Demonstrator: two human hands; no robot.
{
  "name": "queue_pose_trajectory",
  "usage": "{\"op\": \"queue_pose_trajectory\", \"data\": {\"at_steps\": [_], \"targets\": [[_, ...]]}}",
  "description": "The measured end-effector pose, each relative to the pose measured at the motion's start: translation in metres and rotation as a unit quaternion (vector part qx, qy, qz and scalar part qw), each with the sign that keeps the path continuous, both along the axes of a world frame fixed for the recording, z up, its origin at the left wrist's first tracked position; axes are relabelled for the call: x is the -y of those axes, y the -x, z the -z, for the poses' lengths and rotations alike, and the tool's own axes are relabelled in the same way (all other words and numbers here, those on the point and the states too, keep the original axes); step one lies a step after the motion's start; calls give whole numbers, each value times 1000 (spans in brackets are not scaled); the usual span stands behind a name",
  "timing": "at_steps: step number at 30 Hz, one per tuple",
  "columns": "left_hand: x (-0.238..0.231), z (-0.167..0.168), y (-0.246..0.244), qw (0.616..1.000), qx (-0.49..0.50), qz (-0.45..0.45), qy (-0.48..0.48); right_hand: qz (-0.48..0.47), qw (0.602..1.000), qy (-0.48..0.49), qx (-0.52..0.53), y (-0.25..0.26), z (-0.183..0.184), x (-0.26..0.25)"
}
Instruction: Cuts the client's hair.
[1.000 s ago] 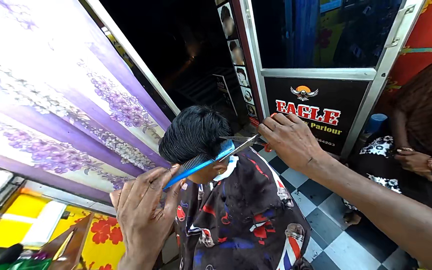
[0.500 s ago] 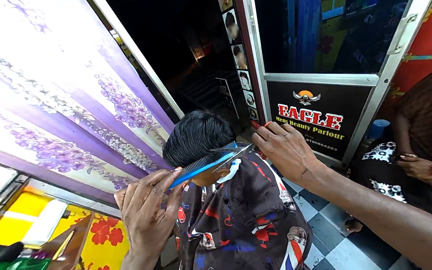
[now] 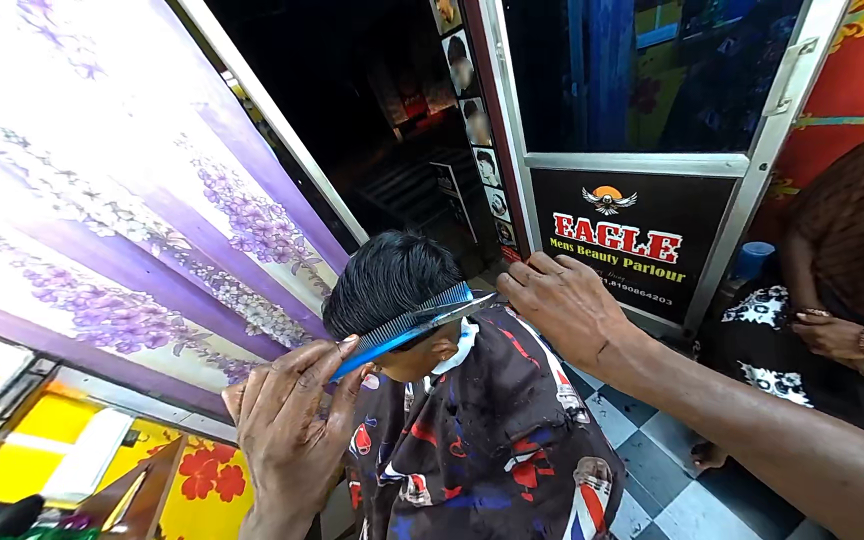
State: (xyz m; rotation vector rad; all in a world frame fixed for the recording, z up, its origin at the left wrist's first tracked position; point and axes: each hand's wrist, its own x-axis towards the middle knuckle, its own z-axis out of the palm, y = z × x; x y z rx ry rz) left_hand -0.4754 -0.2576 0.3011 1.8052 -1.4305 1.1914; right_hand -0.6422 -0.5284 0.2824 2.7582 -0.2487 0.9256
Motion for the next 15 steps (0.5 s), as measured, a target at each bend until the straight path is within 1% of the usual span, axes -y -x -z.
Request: {"op": "queue_pose_trajectory", "data": {"at_steps": [3,8,11,13,15], "targets": [[1,-1,1,1000,-3,2,0,-5,1000,-15,-19,4,1,0],[1,-2,-2,1000,-2,9,-3,11,1000,-7,-1,-1,2,1],[3,-3,-4,1000,-9,3,21,-21,999,-38,27,-4,2,1],[2,-5,-6,998,-44,0,43,-39,994,-78,68,-3,6,2],[-2,-9,-15,992,-114,18,43,-48,988,-108,101,1,13,5]]}}
